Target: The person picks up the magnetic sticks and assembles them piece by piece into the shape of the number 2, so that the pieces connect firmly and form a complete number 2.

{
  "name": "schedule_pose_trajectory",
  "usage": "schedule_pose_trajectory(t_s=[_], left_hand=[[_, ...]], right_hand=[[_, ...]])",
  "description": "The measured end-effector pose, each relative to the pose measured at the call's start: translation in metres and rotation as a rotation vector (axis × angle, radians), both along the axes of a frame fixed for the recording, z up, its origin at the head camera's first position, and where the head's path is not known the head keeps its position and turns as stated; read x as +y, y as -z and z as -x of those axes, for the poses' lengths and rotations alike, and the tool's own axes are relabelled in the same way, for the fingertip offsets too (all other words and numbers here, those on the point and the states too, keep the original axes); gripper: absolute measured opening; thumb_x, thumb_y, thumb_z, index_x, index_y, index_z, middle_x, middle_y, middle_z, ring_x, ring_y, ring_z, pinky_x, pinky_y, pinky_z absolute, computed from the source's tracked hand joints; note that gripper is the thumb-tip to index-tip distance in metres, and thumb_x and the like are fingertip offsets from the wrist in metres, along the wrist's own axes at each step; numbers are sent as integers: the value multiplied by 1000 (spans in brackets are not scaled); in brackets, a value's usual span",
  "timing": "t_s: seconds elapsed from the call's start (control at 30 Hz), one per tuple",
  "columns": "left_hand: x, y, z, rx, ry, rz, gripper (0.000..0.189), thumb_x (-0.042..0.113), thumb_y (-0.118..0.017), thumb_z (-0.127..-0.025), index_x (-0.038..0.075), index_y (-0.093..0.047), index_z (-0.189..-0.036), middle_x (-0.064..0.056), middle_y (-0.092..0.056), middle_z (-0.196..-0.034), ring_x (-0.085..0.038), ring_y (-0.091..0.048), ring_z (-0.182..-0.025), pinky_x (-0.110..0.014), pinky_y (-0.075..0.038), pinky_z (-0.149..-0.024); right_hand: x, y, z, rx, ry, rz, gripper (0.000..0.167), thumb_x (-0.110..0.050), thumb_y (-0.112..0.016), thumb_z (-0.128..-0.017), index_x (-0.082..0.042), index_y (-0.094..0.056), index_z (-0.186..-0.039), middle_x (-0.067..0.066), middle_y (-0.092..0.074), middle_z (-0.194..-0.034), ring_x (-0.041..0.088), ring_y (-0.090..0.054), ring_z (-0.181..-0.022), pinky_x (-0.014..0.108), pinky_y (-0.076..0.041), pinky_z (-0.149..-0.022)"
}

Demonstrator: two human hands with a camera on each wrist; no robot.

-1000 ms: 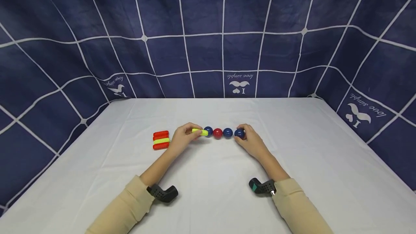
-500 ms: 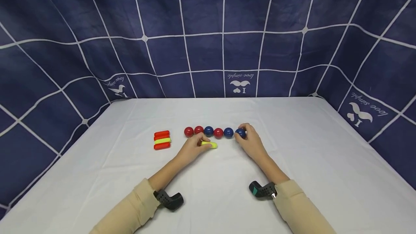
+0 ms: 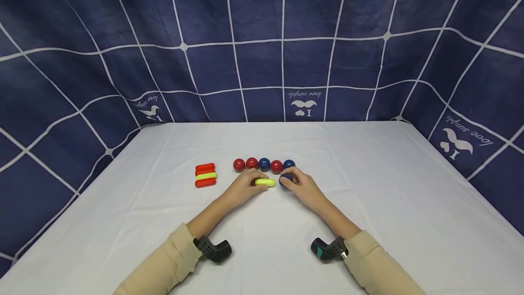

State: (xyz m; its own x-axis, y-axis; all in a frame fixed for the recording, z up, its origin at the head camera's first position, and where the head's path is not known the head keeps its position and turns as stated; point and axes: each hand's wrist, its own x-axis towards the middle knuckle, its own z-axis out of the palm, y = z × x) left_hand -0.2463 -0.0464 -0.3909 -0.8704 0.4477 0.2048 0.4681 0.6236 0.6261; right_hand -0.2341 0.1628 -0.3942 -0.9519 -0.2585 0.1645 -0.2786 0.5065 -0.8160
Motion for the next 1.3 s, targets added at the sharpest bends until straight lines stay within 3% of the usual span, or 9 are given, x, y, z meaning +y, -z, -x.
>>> schedule_pose_trajectory(t_s=[0.2, 0.4, 0.63, 1.3], left_hand=[[-1, 0, 1, 6, 19, 11, 27, 26, -61, -86, 10, -63, -107, -2, -58, -100, -13, -48, -91, -28, -42, -81], [-2, 4, 2, -11, 29, -21, 29, 28, -57, -88, 9, -60, -110, -4, -60, -108, -17, -50, -102, -35, -42, -91], [0, 3, -1, -8, 41, -34, 26, 26, -60, -87, 10, -63, -107, -1, -61, -102, -14, -50, -94, -30, -42, -84], [0, -1, -3, 19, 45, -20, 29, 30, -57, -88, 11, -63, -109, 1, -58, -95, -11, -48, -84, -23, -41, -75]], right_hand=[[1, -1, 3, -17, -36, -10, 36, -31, -63, -84, -11, -48, -110, 4, -48, -82, 14, -44, -71, 21, -38, -59], [2, -2, 3, -7, -79, -12, 35, -28, -63, -85, -11, -49, -112, 9, -55, -97, 16, -48, -76, 22, -41, -63], [3, -1, 3, -27, -110, 14, 37, -27, -62, -85, -9, -53, -117, 13, -57, -108, 16, -53, -83, 23, -46, -70], [4, -1, 5, 56, -138, -57, 36, -19, -66, -82, -9, -56, -115, 9, -55, -97, 13, -50, -74, 20, -44, -65]])
